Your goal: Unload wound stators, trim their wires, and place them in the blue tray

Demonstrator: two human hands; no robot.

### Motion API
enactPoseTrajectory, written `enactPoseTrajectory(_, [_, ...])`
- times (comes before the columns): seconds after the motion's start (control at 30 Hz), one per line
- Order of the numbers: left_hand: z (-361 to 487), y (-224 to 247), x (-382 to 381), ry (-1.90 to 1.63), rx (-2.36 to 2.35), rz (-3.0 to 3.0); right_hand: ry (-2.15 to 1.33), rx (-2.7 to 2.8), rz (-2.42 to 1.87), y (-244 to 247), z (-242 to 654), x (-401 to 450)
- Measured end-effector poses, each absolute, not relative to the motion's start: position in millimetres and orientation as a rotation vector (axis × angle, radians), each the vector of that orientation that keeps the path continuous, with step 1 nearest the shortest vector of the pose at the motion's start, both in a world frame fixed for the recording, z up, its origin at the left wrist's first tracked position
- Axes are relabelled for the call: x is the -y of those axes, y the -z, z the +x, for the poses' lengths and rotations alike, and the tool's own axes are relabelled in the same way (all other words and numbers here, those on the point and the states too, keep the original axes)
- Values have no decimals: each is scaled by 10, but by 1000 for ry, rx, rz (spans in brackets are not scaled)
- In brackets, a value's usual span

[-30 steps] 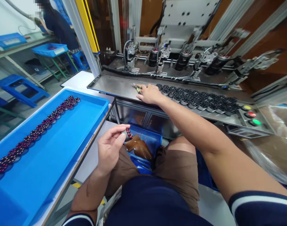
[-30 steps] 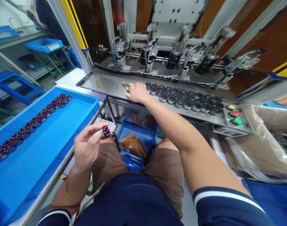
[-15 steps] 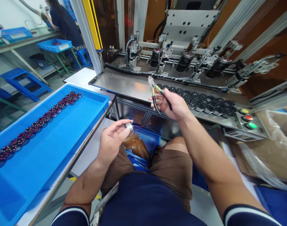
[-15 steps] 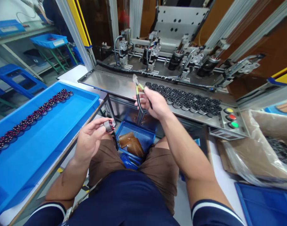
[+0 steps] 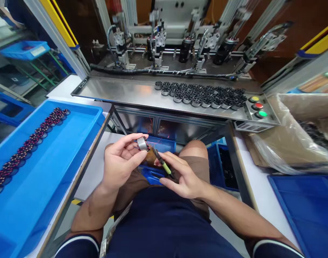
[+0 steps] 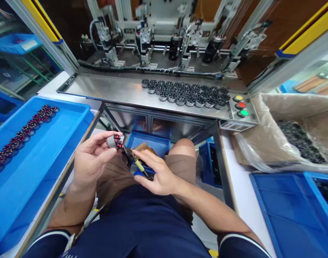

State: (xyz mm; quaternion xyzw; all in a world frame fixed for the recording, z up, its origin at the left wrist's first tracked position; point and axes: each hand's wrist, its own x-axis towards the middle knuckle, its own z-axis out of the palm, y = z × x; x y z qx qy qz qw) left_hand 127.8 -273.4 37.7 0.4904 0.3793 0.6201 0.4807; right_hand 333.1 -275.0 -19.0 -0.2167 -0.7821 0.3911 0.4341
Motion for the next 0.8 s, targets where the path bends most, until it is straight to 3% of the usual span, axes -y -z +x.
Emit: enactPoseTrajectory(0.8, [1231, -331, 2745, -1630, -944, 1323, -834, 1975, -565, 124, 3261, 2752])
